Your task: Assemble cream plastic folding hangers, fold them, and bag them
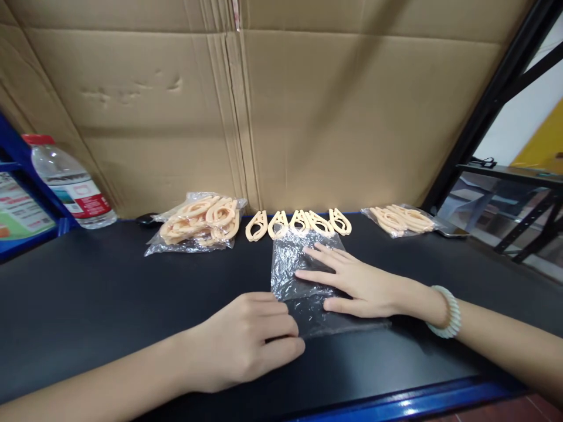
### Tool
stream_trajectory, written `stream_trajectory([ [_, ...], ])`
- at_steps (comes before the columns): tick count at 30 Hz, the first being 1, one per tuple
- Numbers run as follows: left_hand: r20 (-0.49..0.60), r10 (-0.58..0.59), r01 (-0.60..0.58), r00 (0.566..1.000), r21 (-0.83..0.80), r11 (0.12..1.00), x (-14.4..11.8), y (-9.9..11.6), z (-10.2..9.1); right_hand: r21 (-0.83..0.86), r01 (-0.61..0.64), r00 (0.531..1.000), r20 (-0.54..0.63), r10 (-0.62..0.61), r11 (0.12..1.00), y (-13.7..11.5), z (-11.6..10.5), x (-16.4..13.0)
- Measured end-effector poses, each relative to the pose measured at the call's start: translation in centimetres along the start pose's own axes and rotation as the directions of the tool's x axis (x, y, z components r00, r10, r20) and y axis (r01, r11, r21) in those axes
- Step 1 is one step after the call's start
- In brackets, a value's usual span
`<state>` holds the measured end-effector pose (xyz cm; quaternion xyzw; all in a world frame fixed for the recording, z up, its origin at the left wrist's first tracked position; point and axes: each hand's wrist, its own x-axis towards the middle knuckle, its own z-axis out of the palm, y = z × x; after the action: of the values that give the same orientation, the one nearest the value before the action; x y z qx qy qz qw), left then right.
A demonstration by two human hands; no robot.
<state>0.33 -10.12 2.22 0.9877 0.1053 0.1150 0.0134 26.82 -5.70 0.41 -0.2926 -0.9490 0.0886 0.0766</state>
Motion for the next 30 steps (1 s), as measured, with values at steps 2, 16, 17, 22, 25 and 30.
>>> stream_trajectory([
  [2,-0.101,-0.027,0.008,0.995,-0.181,0.983,0.2,-0.3,0.0,0.025,0.015,1.0,0.016,-0.016,1.0,-0.1,-0.1,0.1],
  [16,-0.234,-0.443,0.317,0.865,-0.428,0.846,0.9,-3.2,1.7,0.065,0.032,0.994,0.102,-0.039,0.997,-1.0,-0.3,0.5],
  [17,-0.211,-0.407,0.307,0.889,-0.385,0.87,0.8,-2.9,1.6,0.073,0.037,0.994,0.102,-0.044,0.997,-0.9,-0.4,0.4],
  [22,-0.121,-0.288,0.238,0.95,-0.314,0.919,0.6,-1.5,1.3,0.129,0.085,0.96,-0.277,-0.047,0.988,2.9,-1.4,0.7],
  [25,-0.112,-0.248,0.212,0.962,-0.264,0.941,0.7,-1.2,1.2,-0.017,-0.055,0.851,-0.524,0.038,0.998,7.9,-2.0,0.8],
  [30,-0.087,-0.221,0.2,0.971,-0.201,0.959,0.7,-1.3,1.3,-0.281,-0.267,0.948,-0.248,0.199,0.922,14.2,-1.7,0.3],
])
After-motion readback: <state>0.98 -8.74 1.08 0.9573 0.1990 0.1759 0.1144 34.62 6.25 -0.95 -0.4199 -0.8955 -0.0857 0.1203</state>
